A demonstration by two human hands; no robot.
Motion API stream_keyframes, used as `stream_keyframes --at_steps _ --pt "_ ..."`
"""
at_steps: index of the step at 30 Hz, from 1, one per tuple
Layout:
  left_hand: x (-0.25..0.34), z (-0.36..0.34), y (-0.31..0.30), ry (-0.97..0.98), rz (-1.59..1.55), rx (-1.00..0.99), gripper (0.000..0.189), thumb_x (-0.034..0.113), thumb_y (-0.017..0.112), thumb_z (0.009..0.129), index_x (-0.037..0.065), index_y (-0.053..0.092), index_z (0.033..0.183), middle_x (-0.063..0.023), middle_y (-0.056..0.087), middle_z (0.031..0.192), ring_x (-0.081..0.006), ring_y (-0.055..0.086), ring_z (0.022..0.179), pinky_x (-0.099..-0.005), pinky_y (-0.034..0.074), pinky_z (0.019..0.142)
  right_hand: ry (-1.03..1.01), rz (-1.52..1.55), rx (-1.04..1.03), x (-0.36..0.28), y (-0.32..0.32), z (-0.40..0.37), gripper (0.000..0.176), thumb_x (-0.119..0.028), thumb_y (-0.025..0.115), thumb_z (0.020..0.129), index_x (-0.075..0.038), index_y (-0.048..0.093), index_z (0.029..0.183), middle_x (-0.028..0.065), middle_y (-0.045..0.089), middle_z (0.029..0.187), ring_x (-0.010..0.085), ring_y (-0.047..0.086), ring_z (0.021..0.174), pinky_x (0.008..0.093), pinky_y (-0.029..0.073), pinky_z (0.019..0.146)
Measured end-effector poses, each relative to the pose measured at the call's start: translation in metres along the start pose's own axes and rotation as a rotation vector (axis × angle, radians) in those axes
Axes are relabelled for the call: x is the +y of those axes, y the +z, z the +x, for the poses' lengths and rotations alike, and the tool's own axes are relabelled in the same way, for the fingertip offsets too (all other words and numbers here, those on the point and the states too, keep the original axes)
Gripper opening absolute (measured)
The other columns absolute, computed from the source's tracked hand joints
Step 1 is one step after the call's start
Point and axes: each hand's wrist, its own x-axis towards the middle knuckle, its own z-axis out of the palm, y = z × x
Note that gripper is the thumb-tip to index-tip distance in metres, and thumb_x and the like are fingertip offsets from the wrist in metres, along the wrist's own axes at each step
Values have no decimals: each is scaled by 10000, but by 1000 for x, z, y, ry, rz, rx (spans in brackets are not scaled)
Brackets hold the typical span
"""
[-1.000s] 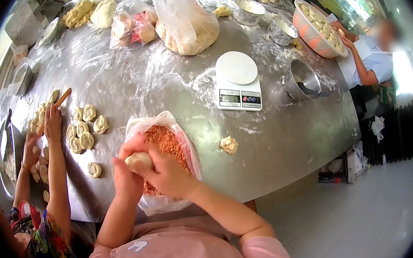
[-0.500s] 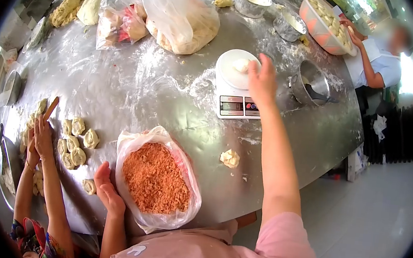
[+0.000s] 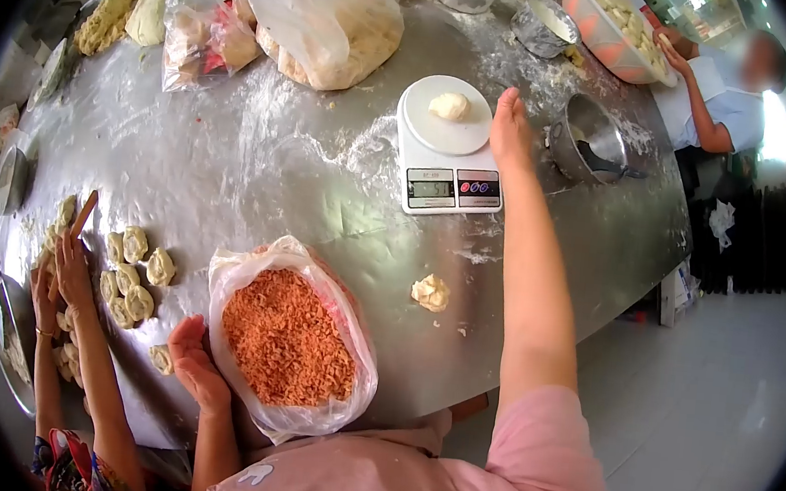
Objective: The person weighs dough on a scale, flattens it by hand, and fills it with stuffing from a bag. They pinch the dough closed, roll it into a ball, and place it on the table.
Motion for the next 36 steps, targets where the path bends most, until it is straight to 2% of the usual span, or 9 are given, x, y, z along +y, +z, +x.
stream_keyframes --at_steps 13,17,21,23,29,30,33,35,36 --pt "-4 -2 -2 15 7 2 812 669 408 921 -68 460 1257 -155 568 1197 -219 542 1109 -341 392 1004 4 -4 -94 -29 42 -14 727 -630 281 960 -19 524 1268 250 573 1254 414 504 1222 428 388 1030" --pt "-5 -2 -2 46 10 20 772 638 406 942 -73 478 1232 -148 570 1167 -220 541 1094 -343 391 1000 -299 3 -55 -29 56 -17 468 -400 541 948 -37 542 1244 221 563 1252 380 513 1202 420 407 1020" --pt "-2 -1 -2 71 68 27 625 516 428 991 -78 512 1168 -142 585 1099 -222 563 1039 -334 430 949 -726 -245 -127 -48 54 -38 458 -270 667 868 -56 539 1253 210 552 1275 379 498 1222 421 403 1042" --pt "0 -1 0 90 63 33 553 450 447 998 -75 520 1156 -135 590 1079 -218 564 1024 -331 435 939 -555 -306 -317 -59 45 -40 493 -289 698 836 -67 545 1249 214 536 1301 374 497 1229 414 405 1039" --pt "7 -1 2 75 45 55 323 225 472 996 -62 530 1133 -117 594 1033 -196 558 964 -316 435 905 -180 -24 -155 -56 25 -54 472 -330 717 846 -55 581 1205 175 671 1046 323 660 952 373 526 827" --pt "9 -1 3 68 40 55 303 206 471 996 -59 531 1131 -113 593 1029 -192 557 961 -314 434 903 19 347 -197 -49 20 -59 435 -418 665 893 -44 608 1108 112 658 821 211 643 702 294 517 603" --pt "10 -1 4 54 14 55 255 156 469 993 -50 532 1128 -105 591 1022 -182 553 956 -307 431 898 510 1009 -409 -17 -26 -71 472 -525 615 901 -64 613 1006 63 599 747 122 541 569 215 418 474" --pt "7 -1 4 50 -4 47 232 131 473 990 -45 532 1127 -98 590 1019 -172 551 952 -298 430 891 726 1140 -318 -7 -59 -88 476 -567 595 896 -93 603 933 57 574 715 100 477 513 197 337 425" --pt "5 -1 3 48 -13 41 223 122 477 988 -43 533 1127 -94 590 1018 -166 550 950 -290 431 885 775 1145 -305 2 -76 -93 495 -584 584 894 -92 605 938 66 586 727 109 492 508 202 385 433"
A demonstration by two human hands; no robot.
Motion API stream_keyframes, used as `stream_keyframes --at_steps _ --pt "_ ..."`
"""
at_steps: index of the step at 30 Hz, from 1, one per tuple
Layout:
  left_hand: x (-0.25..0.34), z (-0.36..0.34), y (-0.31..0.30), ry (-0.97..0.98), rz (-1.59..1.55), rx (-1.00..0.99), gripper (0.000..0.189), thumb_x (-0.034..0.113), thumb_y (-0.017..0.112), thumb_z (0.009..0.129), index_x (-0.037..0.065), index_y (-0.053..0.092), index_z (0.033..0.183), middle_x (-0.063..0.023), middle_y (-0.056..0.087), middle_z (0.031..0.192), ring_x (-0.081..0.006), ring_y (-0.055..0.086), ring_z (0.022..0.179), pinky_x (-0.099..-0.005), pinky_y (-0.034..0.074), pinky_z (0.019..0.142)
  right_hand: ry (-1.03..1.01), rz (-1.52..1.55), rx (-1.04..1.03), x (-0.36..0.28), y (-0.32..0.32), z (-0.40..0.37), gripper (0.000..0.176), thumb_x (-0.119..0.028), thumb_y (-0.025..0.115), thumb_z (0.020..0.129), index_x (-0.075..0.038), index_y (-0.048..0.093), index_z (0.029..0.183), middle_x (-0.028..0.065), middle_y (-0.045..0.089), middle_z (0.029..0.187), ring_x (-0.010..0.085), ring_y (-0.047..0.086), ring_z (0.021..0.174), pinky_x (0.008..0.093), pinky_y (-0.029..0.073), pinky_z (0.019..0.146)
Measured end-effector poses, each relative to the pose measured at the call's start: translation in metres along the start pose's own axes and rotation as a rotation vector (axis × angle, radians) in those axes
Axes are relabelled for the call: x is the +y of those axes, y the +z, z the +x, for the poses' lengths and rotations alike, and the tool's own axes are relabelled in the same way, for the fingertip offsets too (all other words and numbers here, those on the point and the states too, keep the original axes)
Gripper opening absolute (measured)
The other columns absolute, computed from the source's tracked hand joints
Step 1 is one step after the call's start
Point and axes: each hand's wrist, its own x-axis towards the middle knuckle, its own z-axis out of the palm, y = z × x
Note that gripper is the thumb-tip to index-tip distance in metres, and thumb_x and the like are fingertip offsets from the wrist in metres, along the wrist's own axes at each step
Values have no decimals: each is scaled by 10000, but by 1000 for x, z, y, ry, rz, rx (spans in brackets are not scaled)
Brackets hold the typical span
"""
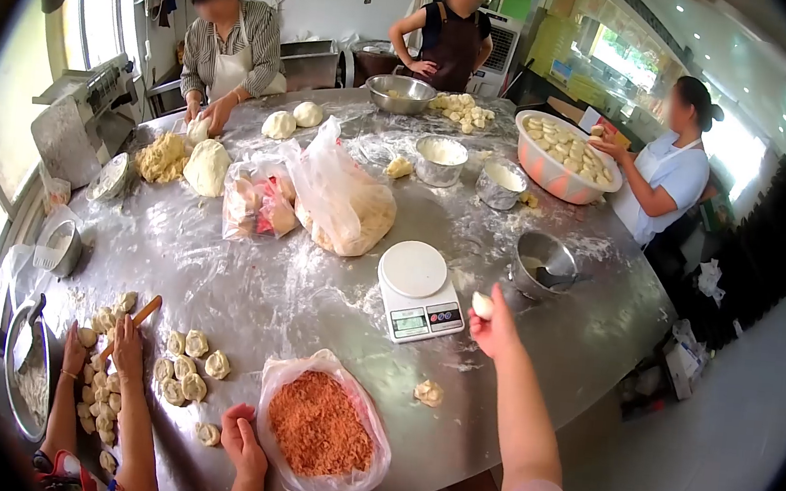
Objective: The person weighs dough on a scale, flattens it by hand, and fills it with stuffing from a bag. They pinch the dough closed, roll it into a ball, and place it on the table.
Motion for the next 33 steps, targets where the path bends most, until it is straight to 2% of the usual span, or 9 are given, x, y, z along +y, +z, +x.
stream_keyframes --at_steps 3,6,9,10,13,16,20,29,33 --pt "5 0 2 -5 -21 -27 202 98 497 979 -39 534 1123 -84 590 1014 -147 548 937 -265 432 862 -121 -31 197 -11 -43 -12 382 -445 682 875 -73 604 917 72 594 739 139 526 524 215 469 455" --pt "6 -1 3 -19 -45 -36 188 78 520 968 -36 535 1116 -74 588 1009 -131 546 920 -245 433 840 -271 -363 360 -20 -77 -20 335 -364 717 850 -54 600 905 81 625 757 165 592 592 260 494 439" --pt "8 0 5 -19 -31 -38 181 63 537 958 -33 537 1111 -69 584 1000 -126 543 910 -240 435 831 -340 -966 567 -30 -85 -35 335 -365 728 838 -63 602 911 60 636 750 119 607 631 232 471 462" --pt "9 -1 6 -19 -17 -39 180 59 541 955 -32 537 1110 -68 582 996 -126 542 907 -241 436 830 -385 -1168 628 -32 -96 -27 369 -369 737 817 -44 596 919 95 666 742 215 659 684 321 522 552" --pt "4 0 5 8 12 -41 174 43 550 944 -26 538 1103 -63 577 986 -121 543 889 -237 441 813 -795 -1609 730 -29 -120 -8 404 -384 723 807 -20 584 911 167 670 723 345 669 710 423 542 668" --pt "8 -1 6 4 37 -50 171 33 552 937 -20 538 1099 -62 572 985 -116 542 872 -232 447 795 -779 -1733 756 -21 -124 -1 416 -394 676 829 -6 567 937 237 657 812 441 643 772 488 529 726" --pt "5 -1 7 -4 40 -35 153 34 558 933 -20 548 1076 -56 580 960 -105 548 825 -228 458 752 -665 -1742 835 -3 -111 -3 384 -385 615 877 -32 550 1013 241 597 996 420 644 846 494 532 729" --pt "6 -1 8 17 113 -38 129 54 572 935 -25 566 1037 -47 586 910 -93 548 765 -228 466 701 -606 -1895 815 3 -97 -10 366 -393 521 937 -48 532 1056 222 566 1065 393 659 826 486 546 714" --pt "8 -1 7 13 146 -39 127 58 570 937 -26 568 1032 -49 588 913 -97 552 772 -227 465 701 -523 -1923 786 -1 -82 -22 394 -415 524 935 -56 536 1097 212 560 1105 382 623 974 469 529 793"
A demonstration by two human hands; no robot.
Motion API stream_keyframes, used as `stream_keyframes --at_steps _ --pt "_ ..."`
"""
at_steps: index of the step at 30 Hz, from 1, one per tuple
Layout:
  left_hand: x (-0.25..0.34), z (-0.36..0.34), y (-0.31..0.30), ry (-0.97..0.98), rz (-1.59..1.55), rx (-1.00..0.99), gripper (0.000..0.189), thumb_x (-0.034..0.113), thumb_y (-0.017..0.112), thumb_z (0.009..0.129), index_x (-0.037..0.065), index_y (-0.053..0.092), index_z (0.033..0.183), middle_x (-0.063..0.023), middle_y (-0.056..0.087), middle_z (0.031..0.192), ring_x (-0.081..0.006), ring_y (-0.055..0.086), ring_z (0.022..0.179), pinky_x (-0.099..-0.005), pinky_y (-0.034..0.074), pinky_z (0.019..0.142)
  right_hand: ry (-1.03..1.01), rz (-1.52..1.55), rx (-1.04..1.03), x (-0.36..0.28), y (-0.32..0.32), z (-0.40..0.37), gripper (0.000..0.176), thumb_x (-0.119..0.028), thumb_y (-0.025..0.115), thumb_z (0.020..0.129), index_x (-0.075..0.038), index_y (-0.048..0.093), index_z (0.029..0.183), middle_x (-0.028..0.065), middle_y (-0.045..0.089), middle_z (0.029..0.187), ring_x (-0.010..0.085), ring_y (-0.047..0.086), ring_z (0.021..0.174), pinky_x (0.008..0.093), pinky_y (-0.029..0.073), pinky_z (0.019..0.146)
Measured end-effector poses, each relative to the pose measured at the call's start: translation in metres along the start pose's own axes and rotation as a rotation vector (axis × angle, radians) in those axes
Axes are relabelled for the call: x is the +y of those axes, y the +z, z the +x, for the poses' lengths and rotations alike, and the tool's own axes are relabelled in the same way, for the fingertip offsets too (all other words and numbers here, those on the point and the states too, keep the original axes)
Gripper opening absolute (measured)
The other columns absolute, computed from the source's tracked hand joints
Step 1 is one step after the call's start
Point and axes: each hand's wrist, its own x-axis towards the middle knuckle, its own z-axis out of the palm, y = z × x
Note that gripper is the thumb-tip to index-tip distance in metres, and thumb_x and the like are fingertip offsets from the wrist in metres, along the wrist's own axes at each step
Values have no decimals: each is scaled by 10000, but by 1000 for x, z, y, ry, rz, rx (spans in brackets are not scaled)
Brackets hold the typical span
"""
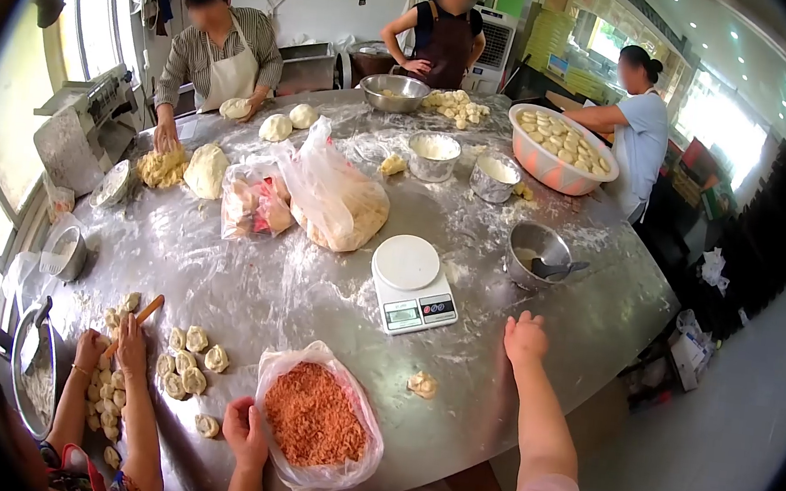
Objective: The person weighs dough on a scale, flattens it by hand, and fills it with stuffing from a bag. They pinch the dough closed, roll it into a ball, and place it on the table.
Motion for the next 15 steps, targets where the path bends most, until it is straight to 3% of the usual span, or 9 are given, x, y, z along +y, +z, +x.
stream_keyframes --at_steps 2,5,8,12,14,15 --pt "-1 0 -1 5 12 7 125 59 570 938 -27 570 1029 -50 589 914 -98 552 775 -226 464 701 22 -45 -34 -10 -11 -5 423 -431 523 934 -62 538 1140 214 545 1175 382 570 1103 466 500 876" --pt "-4 1 0 14 -10 17 124 60 569 938 -27 573 1027 -50 590 913 -99 552 778 -225 463 703 -22 -93 205 -17 -11 -11 510 -449 559 912 -58 513 1237 221 480 1306 376 442 1249 470 415 995" --pt "-4 1 0 -2 -26 19 127 60 568 939 -26 572 1032 -50 593 915 -97 552 781 -225 463 705 -200 203 262 -49 -35 -28 605 -465 619 873 -60 479 1300 225 424 1376 386 390 1278 501 353 1041" --pt "-3 1 0 -18 -25 -6 138 60 570 937 -24 568 1046 -48 598 921 -95 555 782 -226 465 705 -326 435 -87 -98 -21 -57 982 -597 742 704 -91 326 1435 243 300 1504 449 263 1394 493 261 1132" --pt "-4 0 -1 -14 -49 -4 142 59 575 934 -25 567 1049 -48 600 919 -95 558 778 -227 467 703 -343 324 -177 -116 -21 -69 1100 -619 782 633 -120 264 1466 244 219 1533 474 224 1401 555 229 1134" --pt "-4 0 -2 -6 -58 3 144 58 578 933 -25 567 1050 -48 601 916 -95 559 775 -227 468 701 -429 173 -181 -128 -25 -76 1134 -621 800 605 -149 240 1471 223 136 1559 485 176 1413 640 207 1103"
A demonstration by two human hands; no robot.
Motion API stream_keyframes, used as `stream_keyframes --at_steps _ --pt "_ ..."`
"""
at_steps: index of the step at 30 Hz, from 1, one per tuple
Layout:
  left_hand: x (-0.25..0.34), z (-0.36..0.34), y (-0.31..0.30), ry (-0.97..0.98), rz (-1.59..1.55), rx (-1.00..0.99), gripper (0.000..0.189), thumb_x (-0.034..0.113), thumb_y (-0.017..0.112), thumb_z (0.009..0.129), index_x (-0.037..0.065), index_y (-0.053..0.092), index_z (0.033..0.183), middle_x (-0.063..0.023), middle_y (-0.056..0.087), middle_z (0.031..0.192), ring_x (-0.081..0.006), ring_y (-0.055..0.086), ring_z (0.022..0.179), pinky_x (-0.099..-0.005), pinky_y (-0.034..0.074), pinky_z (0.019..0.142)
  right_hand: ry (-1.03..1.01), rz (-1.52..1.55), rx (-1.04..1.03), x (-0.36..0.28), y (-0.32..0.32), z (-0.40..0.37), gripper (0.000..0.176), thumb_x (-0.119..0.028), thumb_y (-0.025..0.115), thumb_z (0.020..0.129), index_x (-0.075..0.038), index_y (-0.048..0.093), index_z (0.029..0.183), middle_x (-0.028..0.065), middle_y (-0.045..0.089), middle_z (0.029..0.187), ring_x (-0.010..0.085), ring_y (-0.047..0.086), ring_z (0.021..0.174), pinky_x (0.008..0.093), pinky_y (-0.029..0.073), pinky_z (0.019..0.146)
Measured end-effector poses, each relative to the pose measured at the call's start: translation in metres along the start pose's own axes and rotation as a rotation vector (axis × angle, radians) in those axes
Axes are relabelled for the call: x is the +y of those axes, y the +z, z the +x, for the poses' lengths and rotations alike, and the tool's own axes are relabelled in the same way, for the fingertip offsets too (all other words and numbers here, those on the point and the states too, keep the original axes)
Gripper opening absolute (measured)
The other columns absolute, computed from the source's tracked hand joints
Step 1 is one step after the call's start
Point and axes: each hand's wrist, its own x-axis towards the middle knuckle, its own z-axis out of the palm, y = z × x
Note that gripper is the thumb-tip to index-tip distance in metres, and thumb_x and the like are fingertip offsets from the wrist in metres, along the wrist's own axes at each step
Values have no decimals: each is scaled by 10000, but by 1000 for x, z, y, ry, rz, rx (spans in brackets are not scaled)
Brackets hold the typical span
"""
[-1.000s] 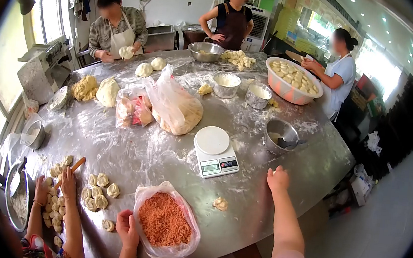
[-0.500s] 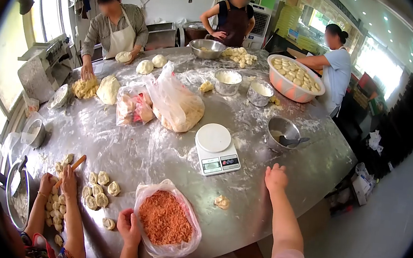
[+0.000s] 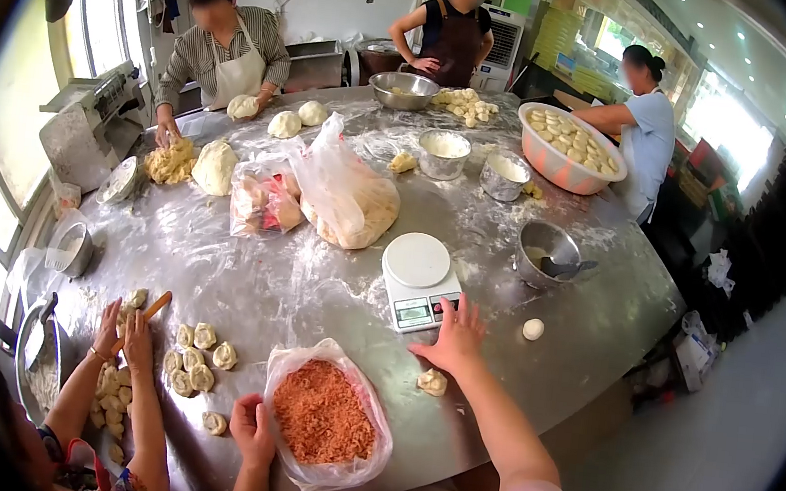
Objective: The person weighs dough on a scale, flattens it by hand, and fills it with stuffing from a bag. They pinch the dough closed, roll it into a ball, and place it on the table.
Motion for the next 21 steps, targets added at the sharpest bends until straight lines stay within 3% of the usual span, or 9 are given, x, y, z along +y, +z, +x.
stream_keyframes --at_steps 3,4,8,14,21 --pt "-1 0 1 8 4 1 148 52 584 927 -29 566 1049 -50 604 904 -96 566 763 -228 473 694 122 69 -60 -15 -4 4 1200 -648 804 577 -178 179 1488 208 92 1573 465 141 1425 676 151 1099" --pt "-2 0 1 6 8 4 147 50 585 926 -29 566 1049 -50 604 903 -95 567 762 -228 473 693 136 75 -73 -19 -7 3 1175 -649 798 579 -176 194 1470 183 126 1559 512 140 1406 680 192 1081" --pt "0 0 3 -5 13 3 141 39 590 921 -29 567 1042 -50 607 907 -90 568 763 -224 474 695 159 55 -33 -28 2 7 1217 -726 749 573 -181 165 1491 184 97 1569 520 150 1396 669 211 1070" --pt "6 1 4 -8 0 5 126 36 593 920 -25 568 1028 -38 604 890 -80 564 752 -213 465 677 300 135 -73 -45 -7 14 1234 -749 743 562 -176 181 1498 187 90 1577 520 127 1404 683 180 1075" --pt "5 1 4 6 24 7 123 34 596 919 -22 568 1025 -34 600 880 -73 555 731 -207 457 657 254 89 -87 -53 -8 23 1193 -728 757 560 -200 223 1488 188 107 1581 523 115 1408 681 192 1070"
